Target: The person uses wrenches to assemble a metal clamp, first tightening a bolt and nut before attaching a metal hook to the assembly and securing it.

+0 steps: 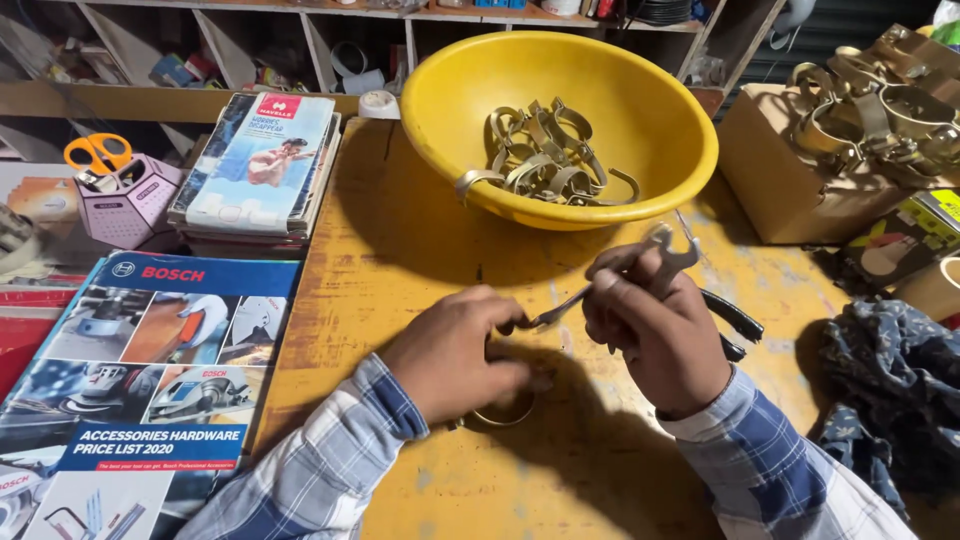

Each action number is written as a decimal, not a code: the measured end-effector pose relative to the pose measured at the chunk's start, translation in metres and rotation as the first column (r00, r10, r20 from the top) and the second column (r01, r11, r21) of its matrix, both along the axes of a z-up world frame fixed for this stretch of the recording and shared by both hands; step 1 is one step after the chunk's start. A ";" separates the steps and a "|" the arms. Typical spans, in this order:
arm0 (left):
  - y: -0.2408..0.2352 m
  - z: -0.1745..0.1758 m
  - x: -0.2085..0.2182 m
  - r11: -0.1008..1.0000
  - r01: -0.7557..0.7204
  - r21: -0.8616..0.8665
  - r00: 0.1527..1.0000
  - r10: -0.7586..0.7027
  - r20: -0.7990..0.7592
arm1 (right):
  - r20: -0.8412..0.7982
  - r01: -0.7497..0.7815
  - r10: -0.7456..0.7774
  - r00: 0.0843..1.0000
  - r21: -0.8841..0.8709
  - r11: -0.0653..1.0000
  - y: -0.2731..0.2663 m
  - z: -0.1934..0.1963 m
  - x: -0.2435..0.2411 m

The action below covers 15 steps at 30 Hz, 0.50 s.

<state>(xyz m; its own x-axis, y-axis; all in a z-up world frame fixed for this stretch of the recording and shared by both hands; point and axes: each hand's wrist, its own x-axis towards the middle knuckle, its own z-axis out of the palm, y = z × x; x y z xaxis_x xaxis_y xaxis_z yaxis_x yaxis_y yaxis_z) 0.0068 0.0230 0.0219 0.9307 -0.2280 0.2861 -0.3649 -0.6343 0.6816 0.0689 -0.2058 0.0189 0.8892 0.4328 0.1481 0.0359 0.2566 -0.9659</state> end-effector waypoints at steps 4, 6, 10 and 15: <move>-0.004 0.001 -0.007 0.964 0.078 0.256 0.993 -0.051 -0.110 | -0.032 -0.029 0.035 0.999 0.174 0.984 -0.011 -0.005 0.007; -0.007 -0.001 -0.009 0.917 0.135 0.377 0.979 -0.066 -0.190 | 0.211 0.070 -0.026 0.977 -0.203 0.977 -0.013 0.000 0.007; -0.008 -0.010 -0.008 0.910 0.164 0.381 0.976 -0.094 -0.197 | 0.327 0.065 0.034 0.944 -0.289 0.955 -0.020 0.013 0.002; -0.011 -0.021 -0.008 0.935 0.136 0.327 0.987 -0.101 -0.122 | 0.250 -0.105 0.327 0.911 -0.628 0.771 -0.031 0.019 0.003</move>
